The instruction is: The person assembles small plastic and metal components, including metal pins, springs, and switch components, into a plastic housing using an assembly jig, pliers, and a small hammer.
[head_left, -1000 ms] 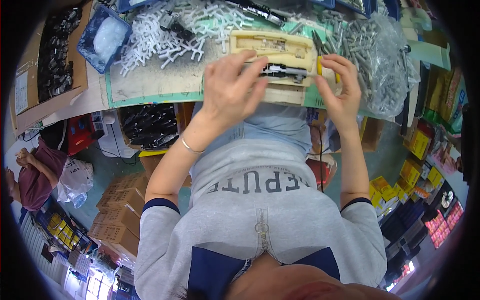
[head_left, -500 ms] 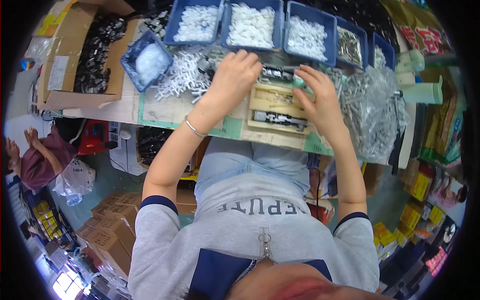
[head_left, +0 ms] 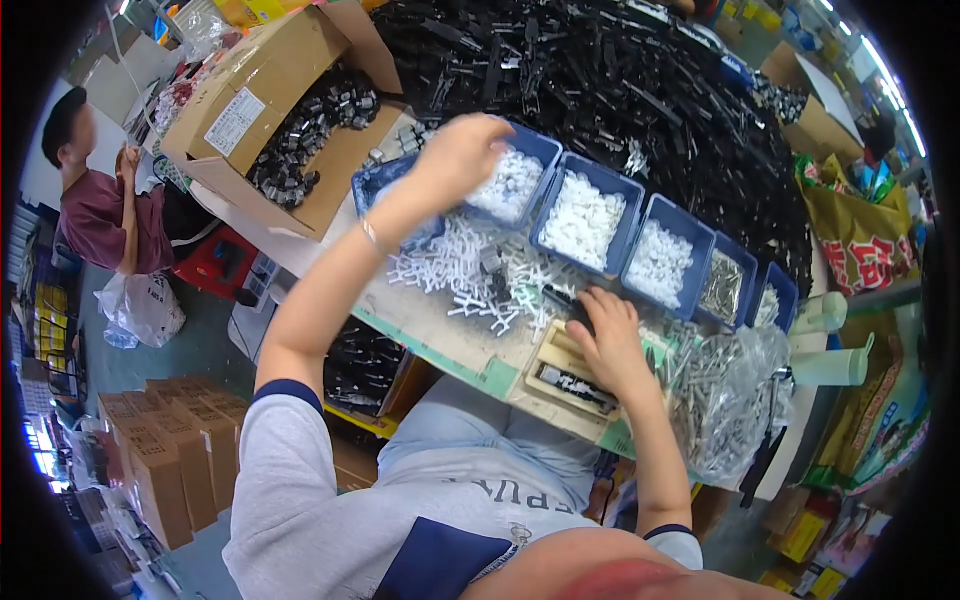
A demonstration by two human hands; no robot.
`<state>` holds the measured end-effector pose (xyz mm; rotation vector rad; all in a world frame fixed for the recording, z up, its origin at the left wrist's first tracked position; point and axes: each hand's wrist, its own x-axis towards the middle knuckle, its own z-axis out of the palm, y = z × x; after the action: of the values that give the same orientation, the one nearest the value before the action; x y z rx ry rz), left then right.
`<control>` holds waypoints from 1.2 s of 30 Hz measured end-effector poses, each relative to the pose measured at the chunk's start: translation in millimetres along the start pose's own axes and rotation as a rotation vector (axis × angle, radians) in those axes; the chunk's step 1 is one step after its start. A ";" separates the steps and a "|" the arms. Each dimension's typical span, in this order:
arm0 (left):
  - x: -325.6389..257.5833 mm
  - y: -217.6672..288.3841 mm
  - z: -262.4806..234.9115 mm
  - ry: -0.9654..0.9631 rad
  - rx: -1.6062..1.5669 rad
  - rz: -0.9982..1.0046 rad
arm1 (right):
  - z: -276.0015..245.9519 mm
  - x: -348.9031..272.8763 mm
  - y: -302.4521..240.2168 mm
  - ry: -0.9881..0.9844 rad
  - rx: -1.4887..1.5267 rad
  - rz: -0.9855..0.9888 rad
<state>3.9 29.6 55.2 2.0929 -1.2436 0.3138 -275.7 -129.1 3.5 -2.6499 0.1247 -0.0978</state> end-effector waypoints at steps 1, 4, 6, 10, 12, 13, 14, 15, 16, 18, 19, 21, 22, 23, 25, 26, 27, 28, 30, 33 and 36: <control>17.6 -20.4 -1.6 0.033 0.044 -0.139 | -0.8 -1.3 -0.1 -0.013 0.041 0.015; 60.1 -65.7 9.5 0.028 0.202 -0.291 | -5.6 -5.0 -1.0 0.022 0.123 0.030; 82.6 -81.7 28.3 0.022 0.279 -0.324 | -9.8 -7.9 -3.3 0.081 0.148 0.003; 113.7 -96.8 63.2 -0.034 0.363 -0.522 | -17.8 -16.7 -8.0 0.164 0.133 0.026; 115.8 -101.4 70.7 0.043 0.359 -0.536 | -21.7 -22.2 -7.8 0.190 0.139 0.027; 116.4 -102.2 71.0 0.076 0.343 -0.549 | -24.6 -25.5 -6.7 0.201 0.130 0.024; 116.2 -101.4 69.2 0.104 0.324 -0.562 | -27.3 -28.2 -5.3 0.210 0.114 0.011; 116.2 -99.7 63.7 0.127 0.305 -0.515 | -31.3 -30.7 -3.0 0.217 0.132 0.029; 114.4 -95.1 56.4 0.164 0.295 -0.442 | -35.0 -32.3 -1.4 0.221 0.147 0.036; 111.4 -77.4 36.0 0.194 0.193 -0.322 | -41.2 -31.4 -0.5 0.248 0.185 0.042; 106.3 -62.0 27.5 0.140 -0.012 -0.321 | -43.5 -28.3 -1.7 0.274 0.210 0.041; 90.8 -21.3 14.5 -0.184 -0.463 -0.290 | -46.9 -19.3 -7.5 0.334 0.192 0.034; 77.8 -0.3 8.1 -0.509 -0.754 -0.389 | -47.5 -13.5 -11.8 0.406 0.140 -0.007; 60.2 24.9 8.4 -0.586 -0.700 -0.281 | -49.7 -8.7 -15.8 0.485 0.037 -0.060; 22.4 69.3 8.1 -0.830 -0.811 -0.223 | -55.2 -3.0 -22.3 0.580 -0.258 -0.146; 3.6 86.3 8.2 -0.873 -0.937 -0.225 | -58.0 -5.0 -25.6 0.519 -0.331 -0.090; -15.1 101.3 8.9 -0.888 -0.988 -0.312 | -62.2 -6.7 -26.2 0.421 -0.200 -0.123; -30.7 113.0 10.0 -0.893 -1.081 -0.338 | -65.2 -10.1 -26.4 0.279 -0.100 -0.119; -58.6 125.0 8.8 -0.934 -0.924 -0.368 | -63.3 -24.3 -30.3 0.108 0.118 -0.062; -103.6 146.6 10.0 -0.665 -0.689 0.027 | -54.4 -58.1 -36.7 0.032 0.199 -0.037; -132.2 164.8 11.1 -0.534 -0.617 0.135 | -42.3 -85.9 -42.9 0.013 0.220 0.022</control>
<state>-205.2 60.4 49.1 1.5910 -1.5383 -0.5494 -361.8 -102.0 56.9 -2.4282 0.1392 -0.1146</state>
